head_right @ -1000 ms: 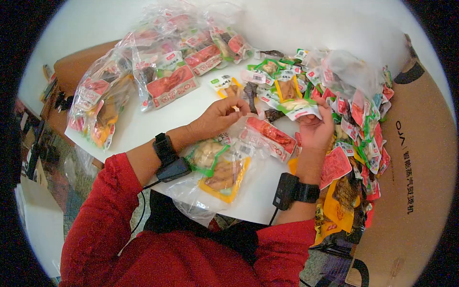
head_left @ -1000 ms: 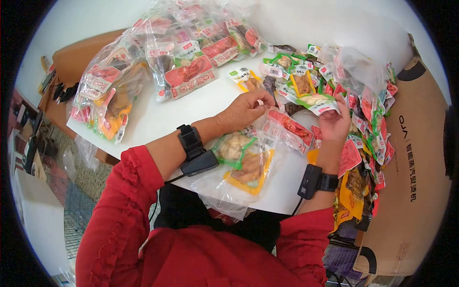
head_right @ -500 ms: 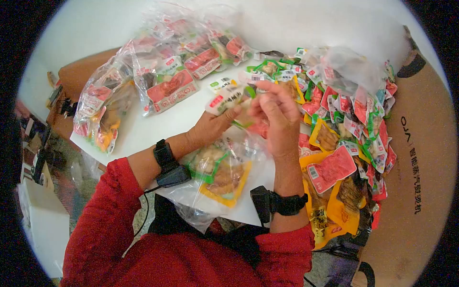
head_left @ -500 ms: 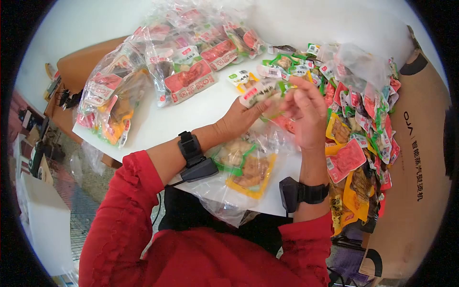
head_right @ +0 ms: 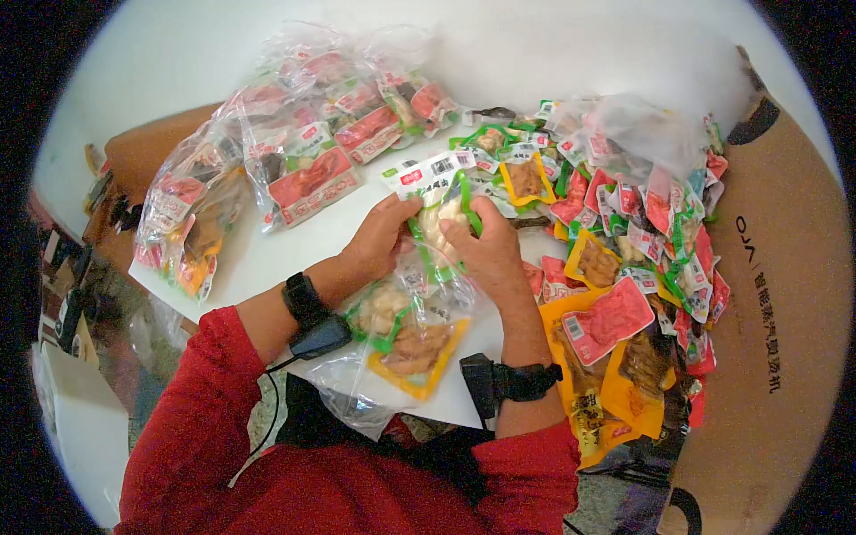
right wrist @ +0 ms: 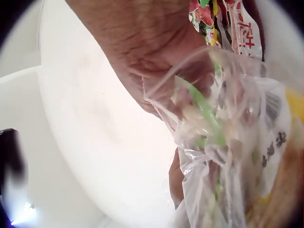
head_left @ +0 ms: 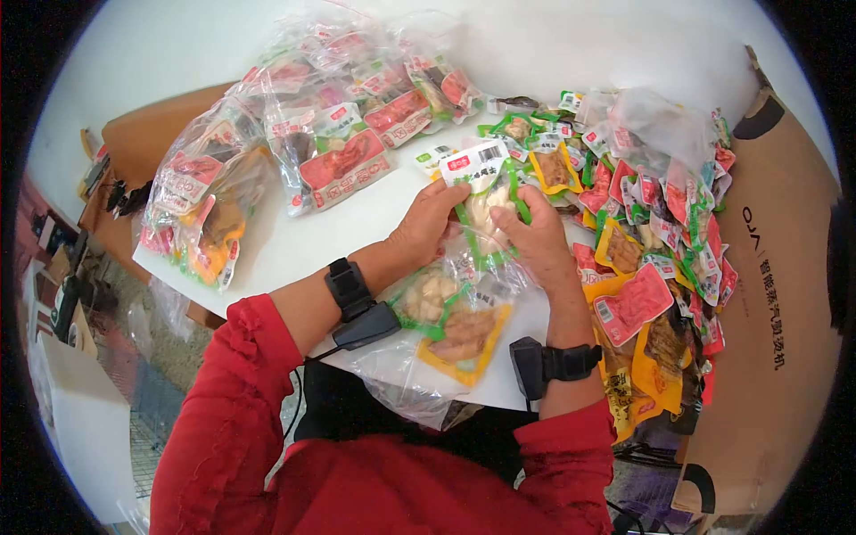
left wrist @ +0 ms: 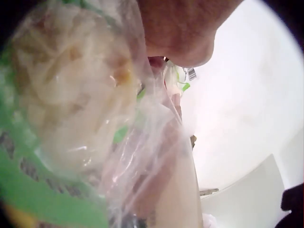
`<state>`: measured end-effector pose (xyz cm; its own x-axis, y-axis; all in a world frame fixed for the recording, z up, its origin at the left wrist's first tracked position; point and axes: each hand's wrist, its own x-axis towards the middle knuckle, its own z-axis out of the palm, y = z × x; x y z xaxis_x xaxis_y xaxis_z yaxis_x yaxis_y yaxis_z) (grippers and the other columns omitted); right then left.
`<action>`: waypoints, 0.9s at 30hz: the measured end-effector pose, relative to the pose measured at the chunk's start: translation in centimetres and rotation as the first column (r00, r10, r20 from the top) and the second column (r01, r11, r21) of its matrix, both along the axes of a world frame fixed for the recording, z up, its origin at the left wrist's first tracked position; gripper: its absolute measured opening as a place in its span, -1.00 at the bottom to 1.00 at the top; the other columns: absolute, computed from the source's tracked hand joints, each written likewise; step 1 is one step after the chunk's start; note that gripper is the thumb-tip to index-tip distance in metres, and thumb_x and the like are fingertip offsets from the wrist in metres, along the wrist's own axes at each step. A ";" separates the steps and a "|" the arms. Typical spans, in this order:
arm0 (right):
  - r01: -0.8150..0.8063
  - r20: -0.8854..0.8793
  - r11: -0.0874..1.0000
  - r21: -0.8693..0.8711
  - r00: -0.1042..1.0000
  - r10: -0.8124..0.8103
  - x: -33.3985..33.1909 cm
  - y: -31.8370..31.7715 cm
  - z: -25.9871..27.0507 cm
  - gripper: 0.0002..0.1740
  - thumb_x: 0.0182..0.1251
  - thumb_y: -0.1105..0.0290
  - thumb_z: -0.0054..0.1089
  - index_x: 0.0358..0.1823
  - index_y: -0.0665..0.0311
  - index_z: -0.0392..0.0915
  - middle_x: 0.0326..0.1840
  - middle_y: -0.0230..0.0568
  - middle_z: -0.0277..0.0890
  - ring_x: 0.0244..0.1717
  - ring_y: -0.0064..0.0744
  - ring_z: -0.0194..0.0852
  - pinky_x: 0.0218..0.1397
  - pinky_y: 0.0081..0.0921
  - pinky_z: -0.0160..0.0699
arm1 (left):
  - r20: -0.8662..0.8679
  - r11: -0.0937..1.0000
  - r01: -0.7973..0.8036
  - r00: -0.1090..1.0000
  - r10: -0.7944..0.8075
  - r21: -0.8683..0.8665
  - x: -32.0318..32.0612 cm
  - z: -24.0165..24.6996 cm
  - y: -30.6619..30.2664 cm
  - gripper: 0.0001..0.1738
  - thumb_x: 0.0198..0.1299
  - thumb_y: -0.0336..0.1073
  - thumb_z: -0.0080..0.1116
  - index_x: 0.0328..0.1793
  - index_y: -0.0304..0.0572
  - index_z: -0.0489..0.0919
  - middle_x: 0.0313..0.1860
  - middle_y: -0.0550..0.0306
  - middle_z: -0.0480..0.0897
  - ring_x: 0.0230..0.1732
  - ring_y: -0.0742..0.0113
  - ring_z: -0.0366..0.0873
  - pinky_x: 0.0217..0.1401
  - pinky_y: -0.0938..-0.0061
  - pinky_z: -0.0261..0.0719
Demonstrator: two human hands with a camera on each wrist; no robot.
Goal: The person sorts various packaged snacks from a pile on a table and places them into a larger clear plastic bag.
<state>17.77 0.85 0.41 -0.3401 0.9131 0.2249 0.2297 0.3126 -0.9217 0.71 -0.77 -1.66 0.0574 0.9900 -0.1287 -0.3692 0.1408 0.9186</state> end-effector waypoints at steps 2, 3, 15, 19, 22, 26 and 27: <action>-0.051 -0.130 0.994 -0.101 0.991 0.038 0.0 0.0 0.0 -0.67 0.07 0.31 0.17 -0.16 0.32 0.40 -0.37 -0.29 0.46 -0.40 -0.60 0.36 -0.37 -0.59 0.38 | 0.068 1.000 0.020 0.997 -0.022 0.022 0.1 -1.0 0.8 -0.80 0.17 -0.27 -0.01 -0.17 -0.23 0.42 -0.33 0.16 0.53 -0.42 0.49 0.48 -0.43 0.63 0.47; -0.125 -0.265 0.973 -0.194 0.962 0.071 0.0 -0.1 0.0 -0.67 0.09 0.33 0.15 -0.13 0.32 0.40 -0.31 -0.31 0.46 -0.35 -0.60 0.37 -0.33 -0.60 0.39 | 0.133 0.999 0.029 0.991 -0.034 0.039 0.2 -1.5 1.1 -0.78 0.17 -0.29 -0.02 -0.13 -0.26 0.43 -0.27 0.11 0.55 -0.35 0.45 0.52 -0.36 0.59 0.53; -0.180 -0.317 0.927 -0.327 0.946 0.072 -0.3 -0.2 -0.6 -0.68 0.15 0.37 0.08 -0.06 0.30 0.39 -0.19 -0.34 0.44 -0.24 -0.61 0.40 -0.22 -0.64 0.44 | -0.065 0.990 0.144 0.987 -0.143 0.002 0.0 0.4 -0.6 -0.78 0.13 -0.38 0.02 -0.08 -0.23 0.46 -0.23 0.10 0.58 -0.34 0.44 0.57 -0.36 0.62 0.58; -0.175 -0.294 0.930 -0.322 0.953 0.077 -0.4 0.1 -0.8 -0.68 0.14 0.37 0.07 -0.06 0.27 0.39 -0.20 -0.36 0.44 -0.24 -0.61 0.39 -0.23 -0.65 0.43 | 0.163 0.985 0.157 0.973 -0.166 0.067 0.3 -1.6 0.9 -0.67 0.10 -0.44 0.02 0.03 -0.24 0.39 -0.11 0.10 0.54 -0.21 0.43 0.55 -0.21 0.59 0.57; -0.168 -0.288 0.931 -0.324 0.955 0.072 -0.5 0.0 -0.8 -0.68 0.14 0.35 0.07 -0.06 0.27 0.39 -0.20 -0.36 0.44 -0.23 -0.61 0.39 -0.22 -0.65 0.42 | 0.165 0.985 0.166 0.971 -0.171 0.047 0.3 -1.6 1.0 -0.63 0.10 -0.46 -0.01 0.08 -0.28 0.34 -0.05 0.07 0.51 -0.16 0.39 0.54 -0.12 0.54 0.56; -0.186 -0.297 0.947 -0.262 0.949 0.104 -0.3 0.5 -1.7 -0.67 0.14 0.35 0.07 -0.07 0.30 0.40 -0.18 -0.33 0.45 -0.22 -0.58 0.38 -0.16 -0.61 0.39 | 0.199 0.984 0.141 0.967 -0.160 0.105 0.7 -1.6 1.1 -0.72 0.01 -0.35 0.06 -0.10 -0.11 0.47 -0.49 0.36 0.49 -0.75 0.66 0.21 -0.78 0.76 0.11; -0.183 -0.284 0.964 -0.192 0.951 0.123 -0.4 1.0 -2.2 -0.67 0.14 0.35 0.07 -0.07 0.32 0.40 -0.18 -0.32 0.45 -0.21 -0.56 0.38 -0.14 -0.59 0.38 | 0.218 0.983 0.156 0.960 -0.175 0.102 0.6 -1.5 1.1 -0.72 0.00 -0.36 0.04 -0.09 -0.12 0.47 -0.48 0.35 0.50 -0.75 0.66 0.21 -0.76 0.77 0.12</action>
<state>17.38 1.83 -1.75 -0.4339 0.8912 0.1322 -0.0696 0.1132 -0.9911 1.36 0.32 -3.16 0.2389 0.9710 -0.0117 -0.5454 0.1442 0.8257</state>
